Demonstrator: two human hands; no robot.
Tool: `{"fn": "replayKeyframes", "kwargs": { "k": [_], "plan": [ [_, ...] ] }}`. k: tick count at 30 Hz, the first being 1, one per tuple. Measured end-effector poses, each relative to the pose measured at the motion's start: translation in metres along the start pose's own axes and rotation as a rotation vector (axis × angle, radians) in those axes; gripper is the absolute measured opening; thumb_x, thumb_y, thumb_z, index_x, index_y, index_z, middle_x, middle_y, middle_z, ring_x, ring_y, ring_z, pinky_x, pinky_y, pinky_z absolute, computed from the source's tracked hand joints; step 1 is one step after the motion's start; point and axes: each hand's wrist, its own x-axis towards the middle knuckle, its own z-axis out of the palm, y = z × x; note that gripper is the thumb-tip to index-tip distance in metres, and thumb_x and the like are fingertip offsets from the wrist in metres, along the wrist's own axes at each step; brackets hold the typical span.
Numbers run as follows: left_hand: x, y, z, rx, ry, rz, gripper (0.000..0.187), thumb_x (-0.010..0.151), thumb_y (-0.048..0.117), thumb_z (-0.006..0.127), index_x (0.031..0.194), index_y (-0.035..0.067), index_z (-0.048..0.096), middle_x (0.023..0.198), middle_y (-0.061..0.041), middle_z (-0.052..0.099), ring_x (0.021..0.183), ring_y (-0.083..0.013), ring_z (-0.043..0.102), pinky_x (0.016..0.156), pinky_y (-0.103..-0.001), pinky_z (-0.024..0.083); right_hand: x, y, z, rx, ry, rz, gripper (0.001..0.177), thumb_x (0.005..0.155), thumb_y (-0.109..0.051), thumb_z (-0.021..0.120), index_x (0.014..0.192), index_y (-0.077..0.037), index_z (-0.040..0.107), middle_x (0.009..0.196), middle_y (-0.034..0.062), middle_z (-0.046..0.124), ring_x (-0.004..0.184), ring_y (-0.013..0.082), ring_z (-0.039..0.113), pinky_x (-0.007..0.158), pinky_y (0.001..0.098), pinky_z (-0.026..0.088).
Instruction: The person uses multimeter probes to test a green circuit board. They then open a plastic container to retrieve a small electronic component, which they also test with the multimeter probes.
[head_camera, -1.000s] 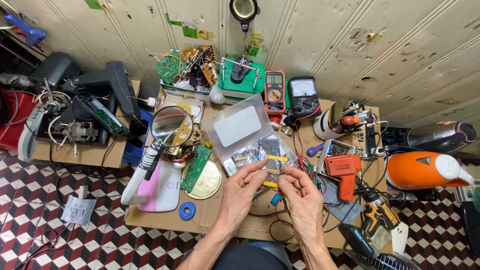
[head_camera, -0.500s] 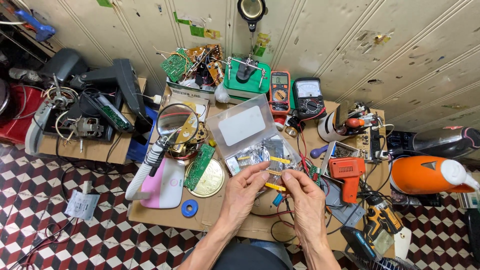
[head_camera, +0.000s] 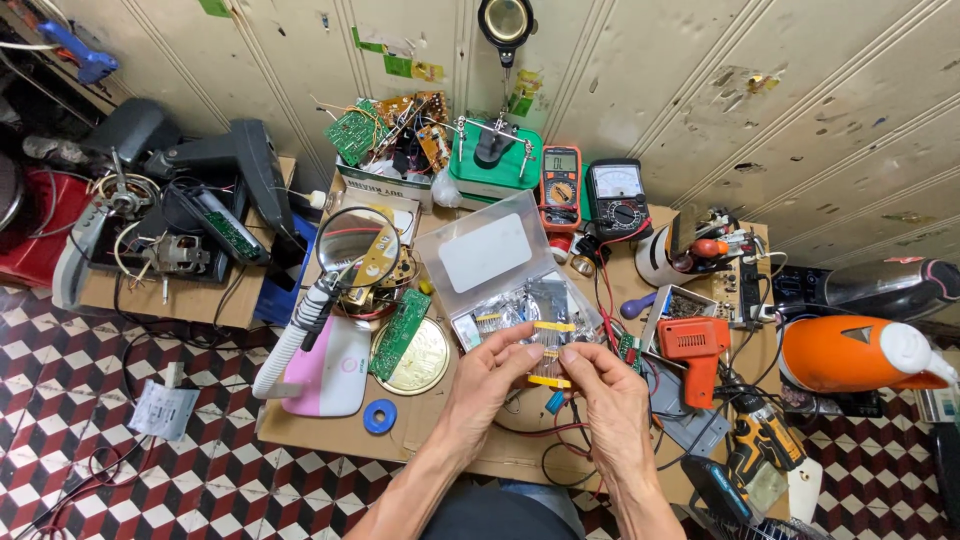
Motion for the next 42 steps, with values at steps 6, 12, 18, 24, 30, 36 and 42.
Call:
{"fn": "replayKeyframes", "kwargs": {
  "k": [6, 12, 18, 24, 30, 36, 42],
  "plan": [
    [0.017, -0.025, -0.011, 0.006, -0.024, -0.112, 0.033, 0.095, 0.030, 0.079, 0.102, -0.002, 0.074, 0.085, -0.003, 0.067, 0.073, -0.0078, 0.053, 0.064, -0.024, 0.039, -0.003, -0.003, 0.005, -0.164, -0.091, -0.019, 0.019, 0.094, -0.014, 0.069, 0.102, 0.001, 0.077, 0.083, -0.0004, 0.071, 0.075, 0.0055, 0.059, 0.067, 0.0205, 0.047],
    [0.007, -0.026, -0.014, -0.148, 0.047, -0.057, 0.025, 0.091, 0.027, 0.075, 0.099, 0.004, 0.073, 0.088, -0.001, 0.075, 0.077, -0.0050, 0.065, 0.070, -0.020, 0.049, 0.004, 0.019, 0.014, -0.271, -0.087, -0.066, 0.018, 0.094, -0.014, 0.070, 0.100, 0.001, 0.076, 0.078, 0.0003, 0.067, 0.068, 0.0069, 0.054, 0.060, 0.0222, 0.043],
    [0.006, -0.037, -0.024, -0.375, 0.124, -0.007, 0.029, 0.093, 0.026, 0.072, 0.109, 0.002, 0.071, 0.092, -0.003, 0.075, 0.079, -0.0079, 0.069, 0.073, -0.024, 0.055, 0.007, 0.018, 0.030, -0.347, -0.094, -0.074, 0.017, 0.094, -0.014, 0.067, 0.097, 0.002, 0.073, 0.082, 0.0012, 0.073, 0.067, 0.0076, 0.056, 0.058, 0.0226, 0.045],
    [0.005, -0.029, -0.031, -0.285, 0.138, -0.051, 0.035, 0.093, 0.031, 0.071, 0.113, 0.001, 0.069, 0.092, -0.006, 0.076, 0.080, -0.0102, 0.071, 0.074, -0.025, 0.058, 0.017, 0.036, 0.031, -0.154, -0.111, -0.079, 0.015, 0.095, -0.013, 0.068, 0.100, 0.001, 0.073, 0.087, 0.0025, 0.072, 0.076, 0.0059, 0.061, 0.069, 0.0191, 0.047],
    [0.008, -0.032, -0.030, -0.209, 0.090, -0.106, 0.037, 0.094, 0.029, 0.069, 0.121, 0.004, 0.066, 0.101, -0.006, 0.075, 0.091, -0.0094, 0.073, 0.078, -0.024, 0.060, 0.023, 0.044, 0.024, -0.080, -0.132, 0.010, 0.018, 0.095, -0.012, 0.070, 0.103, 0.003, 0.075, 0.085, 0.0018, 0.070, 0.072, 0.0072, 0.052, 0.062, 0.0218, 0.040],
    [0.012, -0.047, -0.031, -0.170, -0.064, -0.025, 0.037, 0.093, 0.011, 0.071, 0.127, 0.001, 0.062, 0.111, -0.006, 0.072, 0.094, -0.0112, 0.071, 0.080, -0.023, 0.058, 0.024, 0.050, 0.023, -0.023, -0.068, 0.033, 0.018, 0.093, -0.013, 0.071, 0.103, 0.002, 0.074, 0.082, 0.0006, 0.066, 0.072, 0.0078, 0.054, 0.062, 0.0224, 0.041],
    [0.012, -0.054, -0.024, -0.166, -0.058, -0.089, 0.035, 0.093, 0.010, 0.071, 0.125, 0.000, 0.064, 0.101, -0.008, 0.073, 0.087, -0.0101, 0.070, 0.077, -0.023, 0.058, 0.018, 0.069, 0.019, 0.053, -0.023, 0.054, 0.020, 0.098, -0.016, 0.068, 0.105, 0.002, 0.072, 0.085, 0.0016, 0.065, 0.073, 0.0072, 0.054, 0.066, 0.0217, 0.043]
  ]
}}
